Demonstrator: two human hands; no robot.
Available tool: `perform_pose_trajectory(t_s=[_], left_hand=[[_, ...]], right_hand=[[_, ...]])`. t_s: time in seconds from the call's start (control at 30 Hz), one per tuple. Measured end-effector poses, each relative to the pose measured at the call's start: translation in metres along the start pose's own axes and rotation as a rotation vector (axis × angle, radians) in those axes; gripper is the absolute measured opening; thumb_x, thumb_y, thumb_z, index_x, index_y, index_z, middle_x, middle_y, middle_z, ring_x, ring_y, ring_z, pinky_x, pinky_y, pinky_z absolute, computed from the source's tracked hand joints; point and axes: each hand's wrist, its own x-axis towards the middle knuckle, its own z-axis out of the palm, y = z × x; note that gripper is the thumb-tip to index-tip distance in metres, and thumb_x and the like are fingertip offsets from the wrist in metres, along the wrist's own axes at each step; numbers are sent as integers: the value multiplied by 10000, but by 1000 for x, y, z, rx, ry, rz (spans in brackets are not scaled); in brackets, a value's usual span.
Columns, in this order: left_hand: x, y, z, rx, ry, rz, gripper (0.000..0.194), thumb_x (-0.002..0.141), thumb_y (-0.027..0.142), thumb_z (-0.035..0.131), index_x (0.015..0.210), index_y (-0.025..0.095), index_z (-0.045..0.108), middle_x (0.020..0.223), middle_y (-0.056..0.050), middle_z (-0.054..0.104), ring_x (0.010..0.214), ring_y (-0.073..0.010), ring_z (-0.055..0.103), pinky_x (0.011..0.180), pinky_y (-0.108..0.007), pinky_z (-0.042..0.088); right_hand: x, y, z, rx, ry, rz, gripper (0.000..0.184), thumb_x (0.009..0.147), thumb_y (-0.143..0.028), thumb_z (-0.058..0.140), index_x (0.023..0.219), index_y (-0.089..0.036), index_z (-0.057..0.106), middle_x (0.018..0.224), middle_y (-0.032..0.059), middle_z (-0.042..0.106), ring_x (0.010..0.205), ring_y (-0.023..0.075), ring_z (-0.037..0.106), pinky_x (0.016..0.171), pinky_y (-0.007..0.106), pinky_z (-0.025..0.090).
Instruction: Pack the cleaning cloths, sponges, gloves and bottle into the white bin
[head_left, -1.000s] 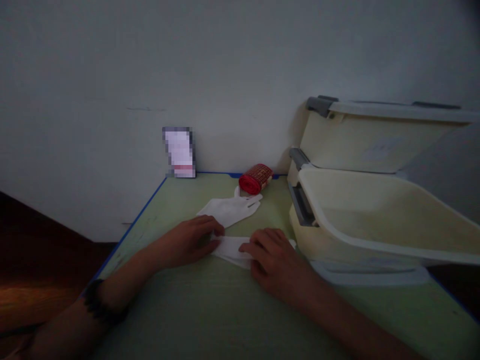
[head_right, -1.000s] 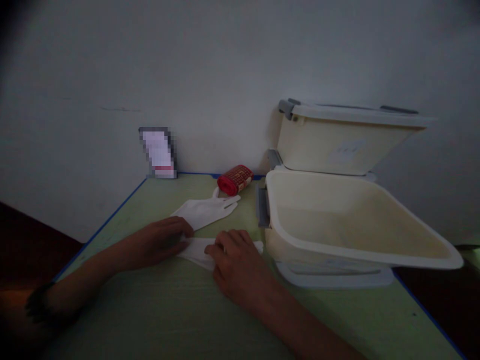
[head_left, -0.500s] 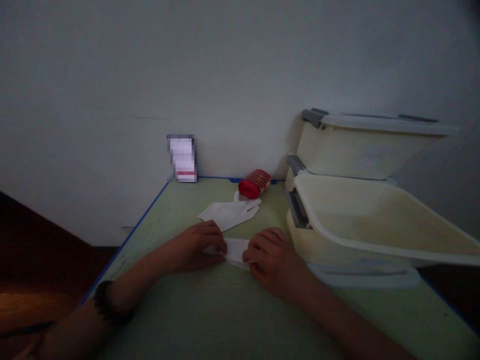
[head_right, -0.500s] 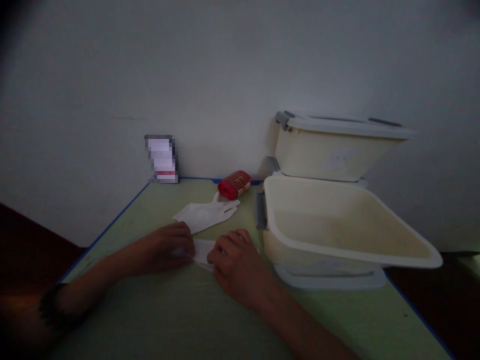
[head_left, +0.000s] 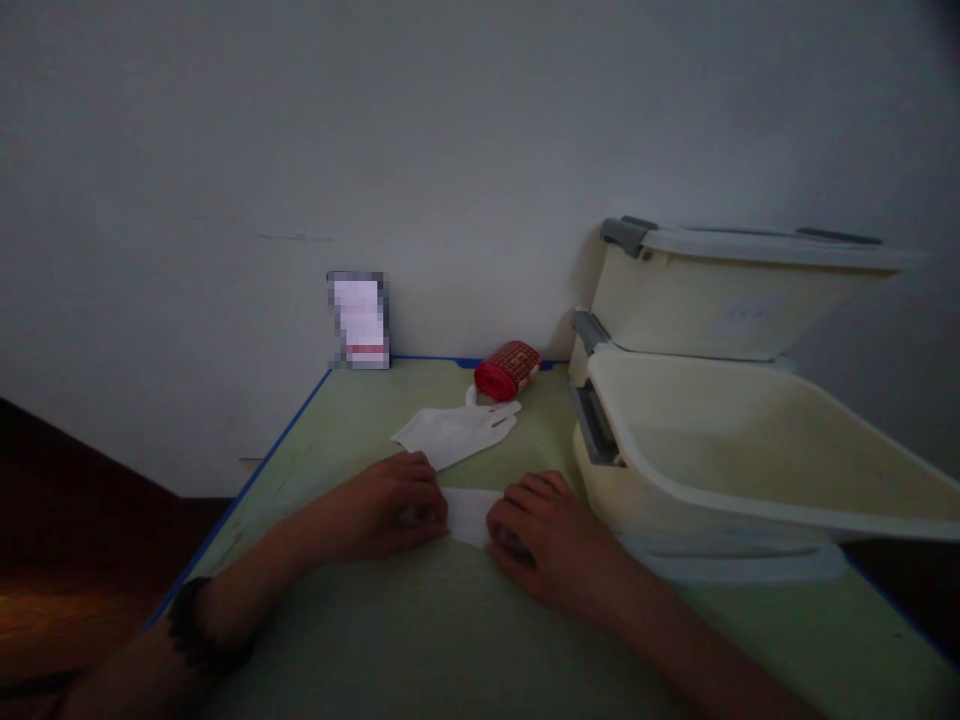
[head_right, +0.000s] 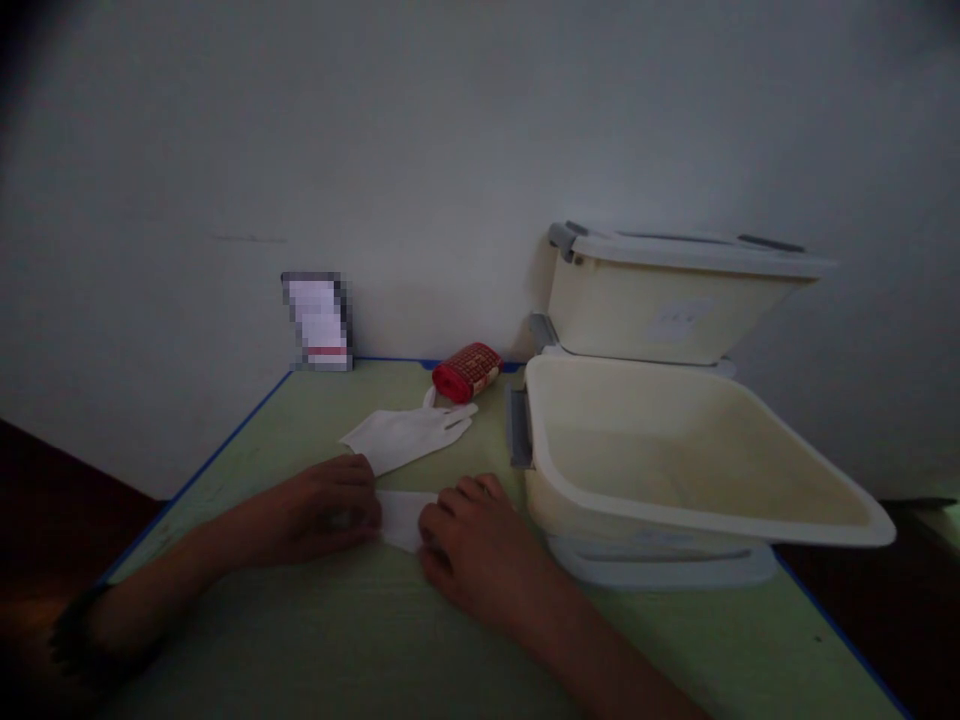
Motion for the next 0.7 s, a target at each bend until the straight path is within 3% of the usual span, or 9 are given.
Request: perform_pose_trajectory(t_s=[0.2, 0.3, 0.4, 0.53, 0.7], left_hand=[[2, -4, 7, 31, 97, -114, 155, 832, 262, 468, 889, 192, 595, 875, -46, 562, 828, -171, 518, 752, -291, 399], [2, -7, 9, 49, 110, -179, 201, 801, 299, 506, 967, 203, 566, 954, -52, 534, 865, -188, 512, 756, -306, 404], [3, -6, 10, 64, 95, -212, 183, 796, 336, 503, 885, 185, 555, 915, -49, 524, 840, -188, 497, 738, -310, 406], [4, -4, 10, 54, 97, -192, 151, 794, 320, 503, 794, 170, 525, 860, -45, 520, 835, -187, 472, 744, -313, 398], [4, -3, 9, -58, 149, -198, 125, 812, 293, 471, 810, 179, 524, 848, -38, 546, 840, -182, 485, 771, -325, 403]], right_hand=[[-1, 1, -1, -85, 15, 54, 40, 779, -185, 520, 782, -171, 557, 797, 30, 568, 793, 170, 492, 762, 338, 368], [1, 1, 0, -61, 114, 76, 121, 834, -206, 459, 795, -166, 567, 839, 53, 555, 818, 178, 493, 773, 351, 390], [3, 3, 5, -31, 240, 147, 172, 862, -215, 422, 948, -149, 555, 1000, 94, 543, 948, 212, 469, 827, 379, 394], [4, 7, 13, -28, 231, 163, 234, 852, -213, 438, 1063, -154, 520, 1104, 100, 526, 1043, 235, 434, 888, 412, 365], [5, 6, 11, 93, 179, 217, 76, 752, -168, 520, 828, -174, 525, 854, 52, 569, 861, 203, 495, 776, 363, 394]])
